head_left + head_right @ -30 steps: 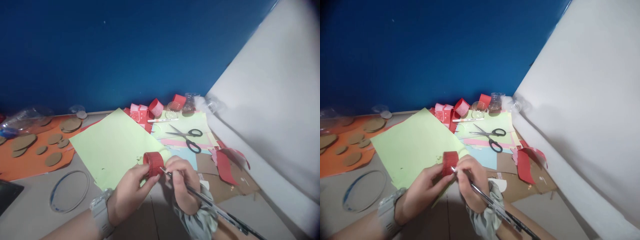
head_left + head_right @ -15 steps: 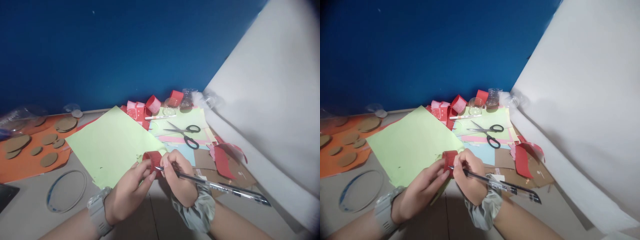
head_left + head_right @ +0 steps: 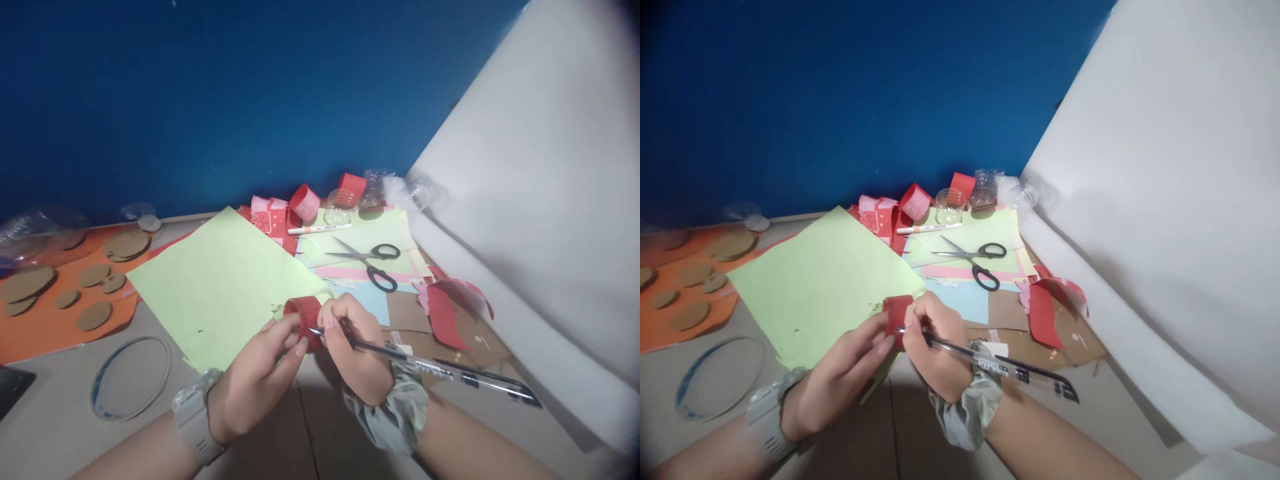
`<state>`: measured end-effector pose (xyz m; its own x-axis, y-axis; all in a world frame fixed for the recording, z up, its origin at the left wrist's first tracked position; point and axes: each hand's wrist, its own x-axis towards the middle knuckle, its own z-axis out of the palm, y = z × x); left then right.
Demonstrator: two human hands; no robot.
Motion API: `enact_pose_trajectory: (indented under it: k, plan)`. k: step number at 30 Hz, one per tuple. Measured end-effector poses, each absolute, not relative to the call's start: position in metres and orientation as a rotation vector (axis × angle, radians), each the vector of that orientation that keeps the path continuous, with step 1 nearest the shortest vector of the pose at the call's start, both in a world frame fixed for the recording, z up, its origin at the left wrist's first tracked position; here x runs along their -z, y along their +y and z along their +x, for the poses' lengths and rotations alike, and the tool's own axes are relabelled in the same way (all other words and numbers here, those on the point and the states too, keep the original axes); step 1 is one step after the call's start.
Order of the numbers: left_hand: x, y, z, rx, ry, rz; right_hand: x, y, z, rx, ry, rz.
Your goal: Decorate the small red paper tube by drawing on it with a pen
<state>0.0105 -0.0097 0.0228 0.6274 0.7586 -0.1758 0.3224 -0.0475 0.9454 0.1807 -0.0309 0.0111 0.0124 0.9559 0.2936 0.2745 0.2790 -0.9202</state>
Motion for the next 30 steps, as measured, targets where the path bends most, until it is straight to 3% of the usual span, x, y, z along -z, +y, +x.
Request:
enact_pose_trajectory:
  k: [30]
  plan:
    - [-0.025,-0.008,0.0117,-0.45,0.915,1.615,-0.0154,-0.0304,0.1808,-0.823,-1.559,-1.201]
